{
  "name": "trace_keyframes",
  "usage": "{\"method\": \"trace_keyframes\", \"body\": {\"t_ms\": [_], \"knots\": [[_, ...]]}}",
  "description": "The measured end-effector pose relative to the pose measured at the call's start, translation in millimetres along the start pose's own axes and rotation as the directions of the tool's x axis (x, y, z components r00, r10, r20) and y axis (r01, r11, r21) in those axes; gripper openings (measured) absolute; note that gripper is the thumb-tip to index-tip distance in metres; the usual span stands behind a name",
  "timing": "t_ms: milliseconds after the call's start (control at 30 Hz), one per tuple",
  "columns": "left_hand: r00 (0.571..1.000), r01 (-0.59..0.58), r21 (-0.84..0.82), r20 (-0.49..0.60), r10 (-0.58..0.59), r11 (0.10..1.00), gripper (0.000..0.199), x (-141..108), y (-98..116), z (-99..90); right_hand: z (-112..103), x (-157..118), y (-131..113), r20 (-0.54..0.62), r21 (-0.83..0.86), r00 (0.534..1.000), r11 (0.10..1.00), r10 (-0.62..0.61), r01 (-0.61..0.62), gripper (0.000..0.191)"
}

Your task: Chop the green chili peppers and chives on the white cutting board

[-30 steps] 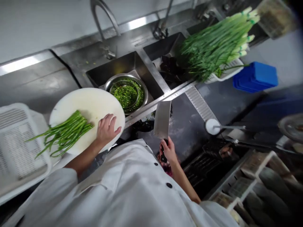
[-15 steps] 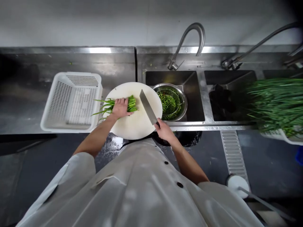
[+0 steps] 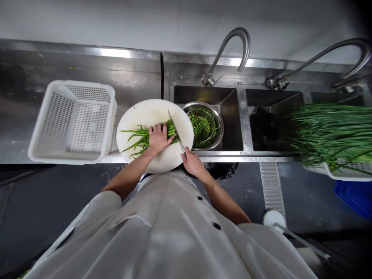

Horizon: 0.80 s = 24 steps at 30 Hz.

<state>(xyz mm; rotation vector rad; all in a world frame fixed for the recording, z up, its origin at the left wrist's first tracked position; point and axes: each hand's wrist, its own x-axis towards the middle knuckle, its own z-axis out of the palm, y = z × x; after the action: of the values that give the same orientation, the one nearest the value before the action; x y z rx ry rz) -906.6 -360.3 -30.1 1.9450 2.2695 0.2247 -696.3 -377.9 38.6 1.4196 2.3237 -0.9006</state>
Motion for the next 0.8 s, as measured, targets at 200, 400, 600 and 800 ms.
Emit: {"method": "trace_keyframes", "body": {"t_ms": [200, 400, 600, 800], "knots": [[0.988, 0.14, -0.044, -0.056, -0.142, 0.989, 0.039, 6, 5, 11.1, -22, -12, -4, 0.036, -0.042, 0.998, 0.998, 0.057, -0.055, 0.029], [0.997, 0.082, 0.008, 0.003, -0.082, 0.997, 0.045, 10, 3, 12.3, -56, -56, -21, 0.079, -0.17, 0.994, 0.983, 0.078, -0.063, 0.026], [0.999, 0.021, -0.009, 0.036, -0.021, 1.0, 0.047, 11, 5, 9.2, -68, -54, -26, 0.148, -0.173, 0.989, 0.985, 0.013, 0.013, 0.025], [1.0, 0.013, -0.062, 0.021, -0.011, 0.998, 0.045, 10, 5, 7.2, -26, 23, -29, 0.077, -0.115, 0.996, 0.993, 0.042, -0.033, 0.029]]}}
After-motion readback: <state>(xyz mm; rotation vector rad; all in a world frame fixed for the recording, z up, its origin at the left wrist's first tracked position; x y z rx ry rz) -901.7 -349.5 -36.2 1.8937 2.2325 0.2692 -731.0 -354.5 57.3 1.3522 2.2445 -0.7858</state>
